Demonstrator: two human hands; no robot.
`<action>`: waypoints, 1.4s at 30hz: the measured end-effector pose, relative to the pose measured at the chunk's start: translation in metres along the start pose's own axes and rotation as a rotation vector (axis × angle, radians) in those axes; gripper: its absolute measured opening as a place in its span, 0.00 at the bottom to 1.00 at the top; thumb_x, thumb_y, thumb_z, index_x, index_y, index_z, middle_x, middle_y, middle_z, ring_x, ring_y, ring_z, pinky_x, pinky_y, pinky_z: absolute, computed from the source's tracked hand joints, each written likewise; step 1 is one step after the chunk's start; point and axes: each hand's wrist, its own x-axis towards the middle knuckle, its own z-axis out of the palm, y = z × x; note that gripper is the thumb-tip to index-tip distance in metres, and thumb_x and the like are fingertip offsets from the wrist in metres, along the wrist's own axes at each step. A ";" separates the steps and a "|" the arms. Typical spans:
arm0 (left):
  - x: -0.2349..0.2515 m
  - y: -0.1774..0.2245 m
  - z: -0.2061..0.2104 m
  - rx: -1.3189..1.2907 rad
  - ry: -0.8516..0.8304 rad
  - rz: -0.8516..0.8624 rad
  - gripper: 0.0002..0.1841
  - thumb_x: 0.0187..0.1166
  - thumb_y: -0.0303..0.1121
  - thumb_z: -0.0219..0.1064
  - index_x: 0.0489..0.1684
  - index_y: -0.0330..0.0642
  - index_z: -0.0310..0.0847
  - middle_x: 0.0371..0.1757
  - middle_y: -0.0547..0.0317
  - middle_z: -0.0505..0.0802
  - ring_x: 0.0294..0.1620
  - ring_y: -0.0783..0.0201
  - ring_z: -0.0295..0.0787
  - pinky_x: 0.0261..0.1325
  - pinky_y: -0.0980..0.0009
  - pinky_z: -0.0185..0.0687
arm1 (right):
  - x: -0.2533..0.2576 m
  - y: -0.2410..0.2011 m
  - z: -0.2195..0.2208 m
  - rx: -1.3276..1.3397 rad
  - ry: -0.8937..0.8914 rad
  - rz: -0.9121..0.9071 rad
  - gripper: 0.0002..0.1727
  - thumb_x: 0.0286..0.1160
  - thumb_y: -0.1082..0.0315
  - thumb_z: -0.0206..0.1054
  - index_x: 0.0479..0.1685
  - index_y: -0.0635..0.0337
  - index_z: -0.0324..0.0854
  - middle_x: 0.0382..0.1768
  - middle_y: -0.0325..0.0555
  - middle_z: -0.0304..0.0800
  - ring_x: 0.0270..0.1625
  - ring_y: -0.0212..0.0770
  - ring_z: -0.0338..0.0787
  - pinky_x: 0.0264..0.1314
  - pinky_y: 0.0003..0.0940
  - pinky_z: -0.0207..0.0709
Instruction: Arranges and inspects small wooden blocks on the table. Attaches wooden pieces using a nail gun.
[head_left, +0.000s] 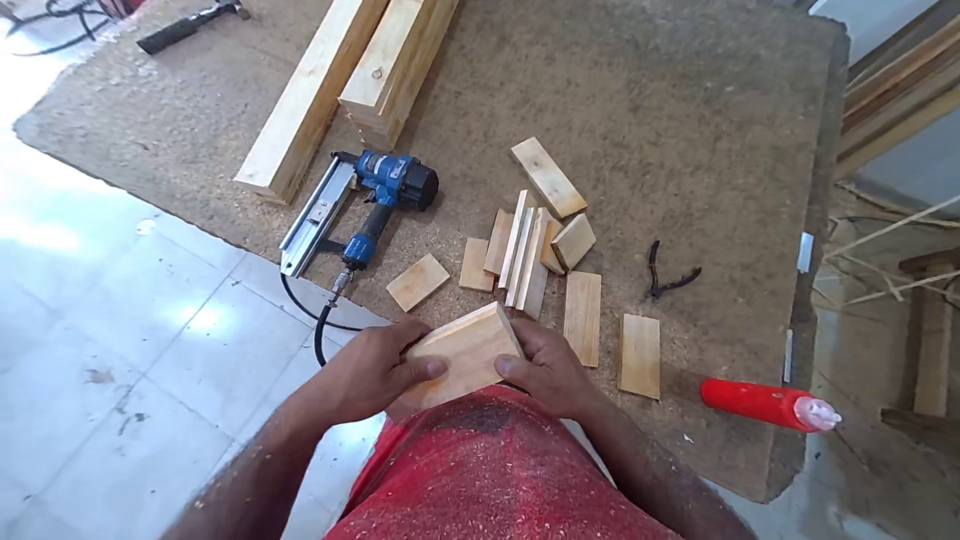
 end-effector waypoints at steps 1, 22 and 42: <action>-0.001 -0.006 0.002 -0.084 -0.014 0.013 0.28 0.74 0.71 0.60 0.48 0.59 0.88 0.32 0.76 0.92 0.31 0.75 0.90 0.33 0.66 0.91 | 0.000 -0.001 -0.001 -0.005 -0.034 0.024 0.23 0.79 0.50 0.69 0.64 0.54 0.84 0.42 0.42 0.96 0.41 0.37 0.95 0.43 0.38 0.93; -0.020 0.001 -0.004 -0.015 -0.115 -0.020 0.24 0.71 0.71 0.66 0.36 0.62 0.89 0.26 0.80 0.90 0.27 0.80 0.87 0.28 0.73 0.87 | 0.014 -0.029 -0.018 -0.838 -0.294 -0.433 0.44 0.41 0.57 0.90 0.66 0.61 0.76 0.66 0.52 0.84 0.73 0.44 0.83 0.75 0.35 0.80; -0.045 -0.016 0.035 -0.309 -0.017 -0.255 0.31 0.70 0.76 0.60 0.44 0.60 0.90 0.29 0.72 0.94 0.27 0.72 0.92 0.30 0.66 0.91 | -0.012 0.015 -0.002 -0.559 0.024 -0.527 0.12 0.80 0.60 0.73 0.44 0.61 0.93 0.57 0.47 0.95 0.62 0.36 0.93 0.66 0.31 0.88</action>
